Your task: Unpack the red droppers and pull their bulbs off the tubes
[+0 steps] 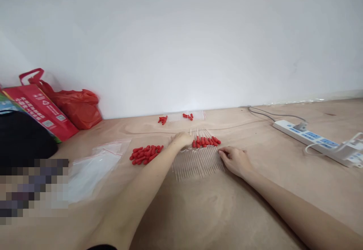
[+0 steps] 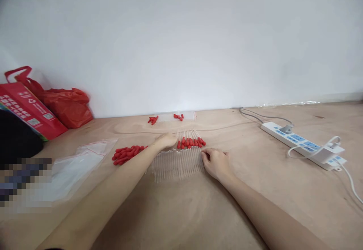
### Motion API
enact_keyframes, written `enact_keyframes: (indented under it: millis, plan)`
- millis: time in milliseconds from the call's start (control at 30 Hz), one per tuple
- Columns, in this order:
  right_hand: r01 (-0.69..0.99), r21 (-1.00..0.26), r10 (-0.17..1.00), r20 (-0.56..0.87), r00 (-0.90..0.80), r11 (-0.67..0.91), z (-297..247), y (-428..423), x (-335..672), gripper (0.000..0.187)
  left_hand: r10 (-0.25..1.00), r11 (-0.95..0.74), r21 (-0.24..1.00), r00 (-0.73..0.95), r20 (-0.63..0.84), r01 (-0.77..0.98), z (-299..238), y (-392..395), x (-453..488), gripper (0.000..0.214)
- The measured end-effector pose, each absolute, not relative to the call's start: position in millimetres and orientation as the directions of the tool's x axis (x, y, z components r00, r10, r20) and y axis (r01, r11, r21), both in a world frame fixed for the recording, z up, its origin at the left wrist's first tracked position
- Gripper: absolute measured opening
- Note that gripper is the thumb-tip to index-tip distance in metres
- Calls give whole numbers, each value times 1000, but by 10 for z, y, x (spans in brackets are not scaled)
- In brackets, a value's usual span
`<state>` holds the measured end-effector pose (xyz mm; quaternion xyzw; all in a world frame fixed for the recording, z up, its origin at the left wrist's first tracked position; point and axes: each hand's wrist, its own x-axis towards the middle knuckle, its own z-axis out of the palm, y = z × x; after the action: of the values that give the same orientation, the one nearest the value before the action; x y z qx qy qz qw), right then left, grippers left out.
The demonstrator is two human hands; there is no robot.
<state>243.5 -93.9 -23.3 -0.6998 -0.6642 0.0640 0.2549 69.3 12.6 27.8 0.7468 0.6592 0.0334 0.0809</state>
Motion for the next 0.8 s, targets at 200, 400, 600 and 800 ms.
enact_keyframes:
  millis: [200, 400, 600, 800]
  plan:
    - [828, -496, 815, 572, 86, 261, -308, -919, 2423, 30, 934, -338, 114, 317, 166, 934, 337, -341, 181, 25]
    - [803, -231, 588, 790, -175, 550, -243, -1029, 2259, 42, 532, -732, -88, 647, 546, 676, 29, -827, -240, 22]
    - [789, 0, 547, 721, -426, 615, -183, -1162, 2050, 28, 363, -788, -155, 654, 664, 595, -75, -894, -174, 14]
    - [764, 10, 512, 737, -442, 645, -247, -1124, 1962, 17, 314, -802, -161, 636, 705, 575, -84, -914, -153, 11]
